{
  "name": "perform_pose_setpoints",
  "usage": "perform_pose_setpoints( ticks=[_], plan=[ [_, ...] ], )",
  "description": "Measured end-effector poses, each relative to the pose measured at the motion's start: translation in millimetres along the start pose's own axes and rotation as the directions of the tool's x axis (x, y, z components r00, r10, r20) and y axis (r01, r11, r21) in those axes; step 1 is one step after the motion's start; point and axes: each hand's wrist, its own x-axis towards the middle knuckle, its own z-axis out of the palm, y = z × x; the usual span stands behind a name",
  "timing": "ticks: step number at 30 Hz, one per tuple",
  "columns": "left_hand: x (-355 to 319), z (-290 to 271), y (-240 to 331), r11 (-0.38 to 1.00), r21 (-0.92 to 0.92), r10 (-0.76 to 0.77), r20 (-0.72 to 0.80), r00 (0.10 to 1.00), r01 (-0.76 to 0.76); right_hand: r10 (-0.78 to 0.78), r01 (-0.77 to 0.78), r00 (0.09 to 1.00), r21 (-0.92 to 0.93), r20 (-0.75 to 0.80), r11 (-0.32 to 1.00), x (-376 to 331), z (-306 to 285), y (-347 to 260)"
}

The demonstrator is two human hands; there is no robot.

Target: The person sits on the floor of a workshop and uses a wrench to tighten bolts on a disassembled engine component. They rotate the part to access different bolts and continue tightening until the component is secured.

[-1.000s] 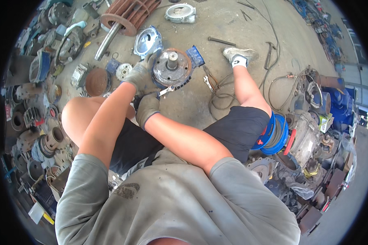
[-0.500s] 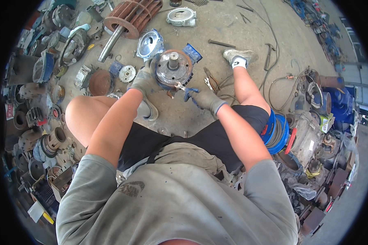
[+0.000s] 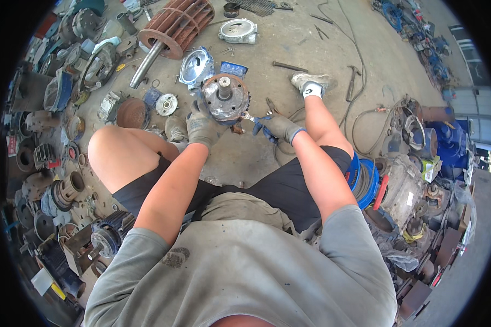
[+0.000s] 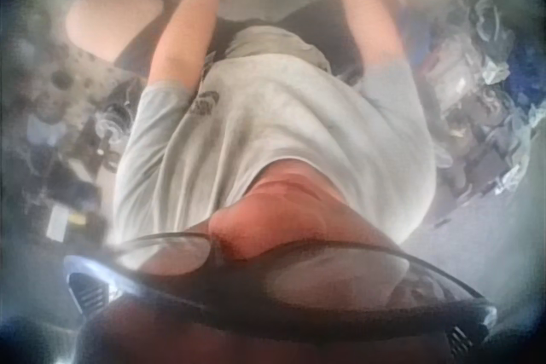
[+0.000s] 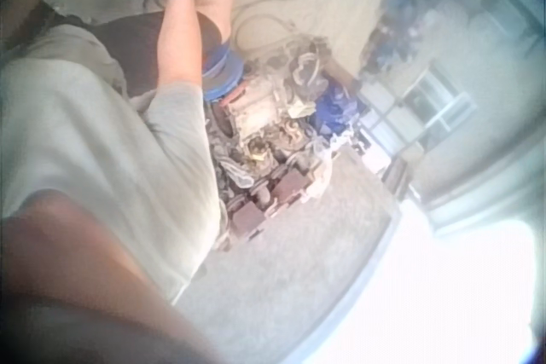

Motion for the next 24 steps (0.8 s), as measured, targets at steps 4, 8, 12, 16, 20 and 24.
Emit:
perform_pose_setpoints(
  ticks=[4,8,12,16,20,24],
  plan=[
    [-3,3,1,0.998,0.000,0.057,-0.084,0.995,-0.057,0.050,-0.051,0.999,-0.143,-0.013,0.988,8,-16,-13],
    [-3,3,2,0.997,0.037,0.078,-0.097,0.992,-0.074,0.059,-0.033,0.995,-0.313,0.074,0.949,16,-32,-31],
    [-4,2,5,0.998,0.026,0.053,-0.048,0.997,-0.051,0.012,0.032,0.997,-0.563,0.073,0.826,25,-36,-42],
    [-3,1,8,1.000,-0.006,0.002,-0.032,0.999,-0.002,0.029,0.017,0.998,-0.698,0.055,0.716,34,-39,-49],
    [0,1,5,0.999,-0.028,0.028,-0.050,0.998,-0.030,0.021,0.054,0.996,-0.767,0.087,0.639,40,-44,-62],
    [2,1,-3,0.998,0.011,0.057,-0.005,0.998,-0.057,0.099,0.033,0.988,-0.799,0.115,0.600,49,-46,-75]
  ],
)
